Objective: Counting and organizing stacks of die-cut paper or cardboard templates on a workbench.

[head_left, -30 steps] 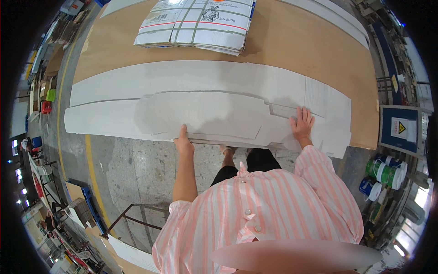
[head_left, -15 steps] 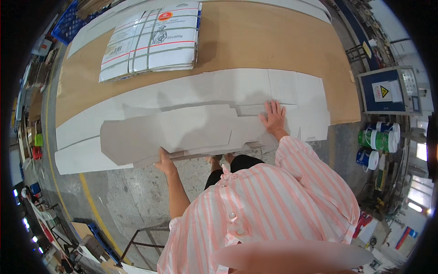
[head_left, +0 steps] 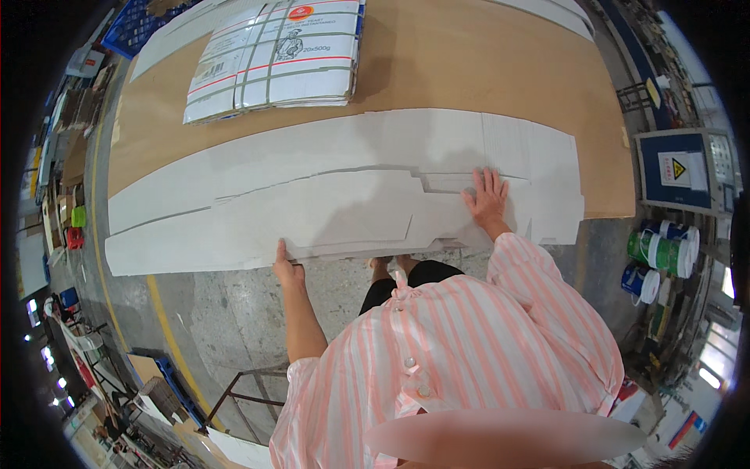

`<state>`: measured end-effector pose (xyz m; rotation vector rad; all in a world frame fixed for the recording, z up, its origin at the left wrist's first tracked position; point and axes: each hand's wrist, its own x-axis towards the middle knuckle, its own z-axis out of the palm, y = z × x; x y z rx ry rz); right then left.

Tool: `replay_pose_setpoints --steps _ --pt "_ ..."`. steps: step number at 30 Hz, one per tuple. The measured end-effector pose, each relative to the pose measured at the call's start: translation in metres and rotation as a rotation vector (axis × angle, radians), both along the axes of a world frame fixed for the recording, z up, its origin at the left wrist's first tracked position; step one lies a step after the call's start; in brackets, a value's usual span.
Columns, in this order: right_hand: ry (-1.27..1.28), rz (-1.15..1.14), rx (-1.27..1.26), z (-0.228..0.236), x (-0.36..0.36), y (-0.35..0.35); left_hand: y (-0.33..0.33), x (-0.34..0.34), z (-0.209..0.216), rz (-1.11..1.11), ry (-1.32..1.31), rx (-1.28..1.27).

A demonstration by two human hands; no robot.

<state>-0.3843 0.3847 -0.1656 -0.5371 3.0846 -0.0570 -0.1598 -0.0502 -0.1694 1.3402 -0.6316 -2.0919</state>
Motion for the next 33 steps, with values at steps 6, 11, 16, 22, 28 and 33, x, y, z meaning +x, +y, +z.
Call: replay_pose_setpoints --steps 6,11,16,22,28,33 --pt "0.027 0.023 -0.031 -0.003 -0.001 0.006 0.027 -0.001 0.006 -0.1 -0.322 -0.644" --pt "0.001 0.032 -0.032 -0.002 -0.003 0.009 0.01 0.003 0.006 -0.007 0.011 -0.11" --pt "-0.04 -0.019 0.006 -0.003 -0.008 0.01 0.022 -0.009 -0.004 -0.093 -0.303 -0.582" --pt "-0.019 0.027 0.076 -0.009 -0.013 0.0 -0.004 0.006 -0.014 0.024 0.027 0.003" --pt "-0.026 0.044 -0.026 -0.005 -0.027 0.0 -0.017 0.021 -0.001 0.137 0.306 0.013" --pt "-0.106 0.281 -0.387 0.006 -0.038 -0.109 -0.088 0.064 0.013 0.015 0.365 -0.108"
